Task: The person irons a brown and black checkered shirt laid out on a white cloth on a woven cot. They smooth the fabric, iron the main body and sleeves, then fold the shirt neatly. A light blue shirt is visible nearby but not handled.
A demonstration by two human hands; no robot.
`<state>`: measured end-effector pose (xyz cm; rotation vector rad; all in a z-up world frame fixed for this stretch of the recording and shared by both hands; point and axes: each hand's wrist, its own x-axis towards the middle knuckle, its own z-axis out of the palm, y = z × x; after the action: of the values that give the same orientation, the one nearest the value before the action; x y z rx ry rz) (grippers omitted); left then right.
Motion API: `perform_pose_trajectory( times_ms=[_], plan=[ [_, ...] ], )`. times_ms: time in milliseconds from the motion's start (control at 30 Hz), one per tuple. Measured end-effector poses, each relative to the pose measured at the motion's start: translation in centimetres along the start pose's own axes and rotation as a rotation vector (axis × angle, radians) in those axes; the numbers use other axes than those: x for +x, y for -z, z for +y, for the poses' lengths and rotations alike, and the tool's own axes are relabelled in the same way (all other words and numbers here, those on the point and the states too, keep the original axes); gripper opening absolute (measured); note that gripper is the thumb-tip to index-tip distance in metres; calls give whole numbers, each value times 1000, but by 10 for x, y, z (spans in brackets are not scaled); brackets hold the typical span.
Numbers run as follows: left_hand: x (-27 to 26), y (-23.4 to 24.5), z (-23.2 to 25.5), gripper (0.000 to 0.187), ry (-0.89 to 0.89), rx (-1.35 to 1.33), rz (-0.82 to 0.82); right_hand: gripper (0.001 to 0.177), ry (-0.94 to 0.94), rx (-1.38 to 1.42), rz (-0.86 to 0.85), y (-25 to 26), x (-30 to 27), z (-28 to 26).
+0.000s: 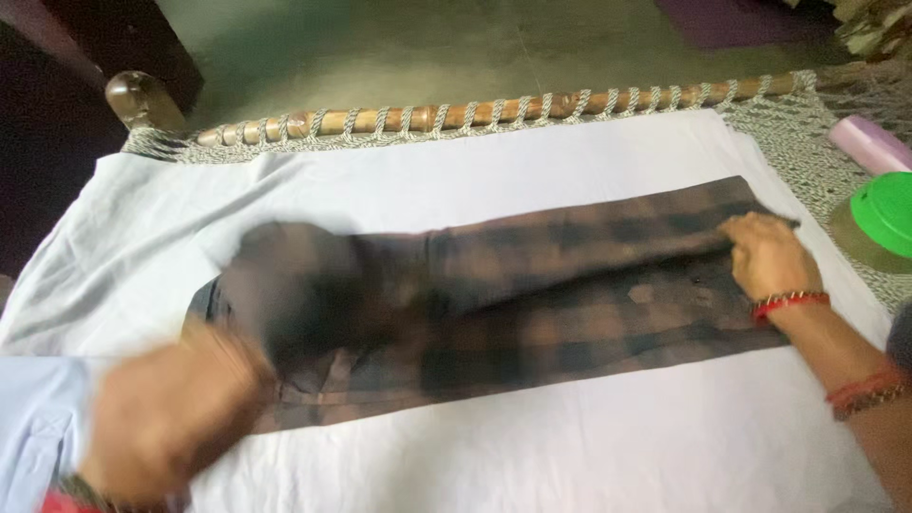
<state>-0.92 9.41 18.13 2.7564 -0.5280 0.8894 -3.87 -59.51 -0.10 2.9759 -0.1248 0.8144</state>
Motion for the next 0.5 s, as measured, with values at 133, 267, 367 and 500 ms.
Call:
perform_pose_trajectory(
  times_ms=[133,267,367,500],
  plan=[
    [-69,4,51,38,120,-88,-392,28,-26,-46,-11,7,-39,-16],
    [-69,-34,16,48,372,-60,-538,34,-91,-132,-30,14,-40,-39],
    [-24,-84,-57,66,617,-192,-590,34,24,-48,-25,5,-24,-73],
    [-2,-163,-98,63,1105,-704,-426,36,169,156,-121,-6,-1,-116]
  ],
)
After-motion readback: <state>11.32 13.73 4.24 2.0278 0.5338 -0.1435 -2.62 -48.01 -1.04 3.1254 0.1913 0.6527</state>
